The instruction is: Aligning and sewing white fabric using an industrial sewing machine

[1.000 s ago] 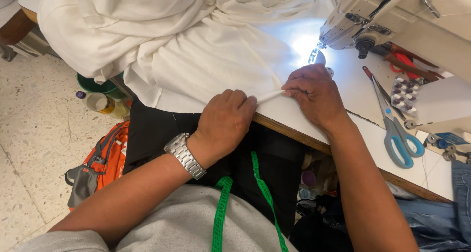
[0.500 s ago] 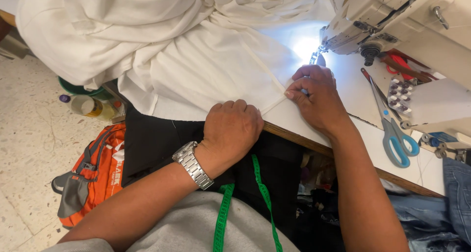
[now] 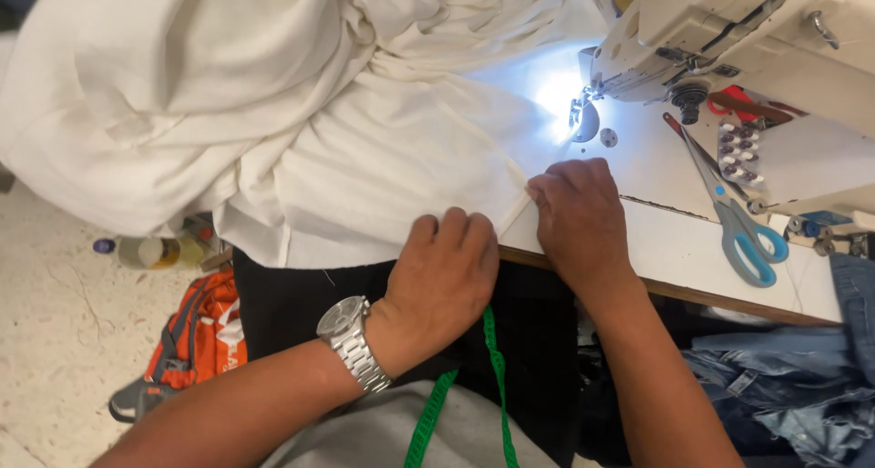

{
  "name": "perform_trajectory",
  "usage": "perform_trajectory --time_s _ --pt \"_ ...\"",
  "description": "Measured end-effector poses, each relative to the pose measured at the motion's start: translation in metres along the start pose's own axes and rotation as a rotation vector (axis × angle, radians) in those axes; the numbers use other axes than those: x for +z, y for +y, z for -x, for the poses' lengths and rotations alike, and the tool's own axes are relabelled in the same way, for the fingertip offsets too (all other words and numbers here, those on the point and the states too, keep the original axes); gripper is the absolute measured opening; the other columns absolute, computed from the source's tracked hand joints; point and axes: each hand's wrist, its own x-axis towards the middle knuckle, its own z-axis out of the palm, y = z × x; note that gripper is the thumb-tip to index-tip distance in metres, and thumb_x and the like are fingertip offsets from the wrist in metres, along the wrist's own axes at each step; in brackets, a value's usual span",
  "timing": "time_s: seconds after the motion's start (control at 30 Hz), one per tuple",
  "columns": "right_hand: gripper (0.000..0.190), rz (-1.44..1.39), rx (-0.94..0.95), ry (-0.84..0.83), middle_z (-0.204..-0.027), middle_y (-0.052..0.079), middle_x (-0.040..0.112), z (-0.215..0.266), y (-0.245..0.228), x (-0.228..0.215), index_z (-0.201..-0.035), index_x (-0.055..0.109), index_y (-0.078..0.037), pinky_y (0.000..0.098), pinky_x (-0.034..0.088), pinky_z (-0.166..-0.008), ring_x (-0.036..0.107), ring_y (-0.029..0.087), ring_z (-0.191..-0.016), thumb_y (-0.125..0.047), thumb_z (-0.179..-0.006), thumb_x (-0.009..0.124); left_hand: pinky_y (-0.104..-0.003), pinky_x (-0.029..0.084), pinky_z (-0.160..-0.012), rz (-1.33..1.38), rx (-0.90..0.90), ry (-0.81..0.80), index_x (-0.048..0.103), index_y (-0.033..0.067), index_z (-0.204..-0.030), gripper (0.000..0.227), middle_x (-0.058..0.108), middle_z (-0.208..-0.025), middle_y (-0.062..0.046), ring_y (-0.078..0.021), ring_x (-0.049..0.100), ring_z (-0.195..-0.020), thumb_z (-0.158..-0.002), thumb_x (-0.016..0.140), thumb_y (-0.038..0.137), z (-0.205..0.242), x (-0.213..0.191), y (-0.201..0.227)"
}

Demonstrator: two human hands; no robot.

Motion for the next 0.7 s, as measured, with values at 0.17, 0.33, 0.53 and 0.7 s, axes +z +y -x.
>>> perform_trajectory --time_s 0.17,0.33,0.53,0.7 --pt "0.023 0.027 -0.025 0.019 -0.105 0.012 0.066 0.004 -0.023 -0.014 -0.101 0.076 -0.007 0.0391 0.053 -0.094 0.063 0.029 -0.109 -0.018 -0.106 0.056 -0.051 0.047 -0.084 -0.015 0.303 -0.159 0.073 -0.0045 -0.098 0.020 0.062 -0.097 -0.024 -0.0422 0.059 -0.096 -0.090 0.065 0.011 -0.005 -0.006 -0.023" --pt "0.025 -0.106 -0.042 -0.022 -0.118 0.014 0.066 0.009 -0.029 -0.033 -0.109 0.074 -0.003 0.0446 0.054 -0.095 0.061 0.035 -0.122 -0.012 -0.093 0.057 -0.049 0.046 -0.077 0.216 0.339 -0.287 0.071 -0.0047 -0.096 0.021 0.061 -0.089 -0.020 -0.0381 0.060 -0.087 -0.096 0.057 0.012 -0.032 -0.005 -0.036" --pt "0.028 -0.174 -0.128 0.171 -0.122 0.007 0.068 0.027 -0.018 -0.040 -0.118 0.073 -0.012 0.0450 0.052 -0.091 0.062 0.033 -0.122 -0.018 -0.095 0.059 -0.044 0.040 -0.062 0.474 0.212 -0.143 0.063 0.0020 -0.087 0.013 0.054 -0.082 -0.013 -0.0357 0.056 -0.075 -0.093 0.055 0.010 -0.062 0.000 -0.016" --pt "0.026 -0.366 -0.163 0.163 -0.131 0.017 0.066 0.033 -0.019 -0.057 -0.115 0.068 0.005 0.0465 0.051 -0.101 0.060 0.036 -0.127 -0.015 -0.102 0.056 -0.043 0.044 -0.069 0.432 0.262 -0.272 0.063 0.0099 -0.085 0.005 0.061 -0.089 -0.012 -0.0298 0.057 -0.077 -0.090 0.063 0.008 -0.076 -0.008 -0.008"
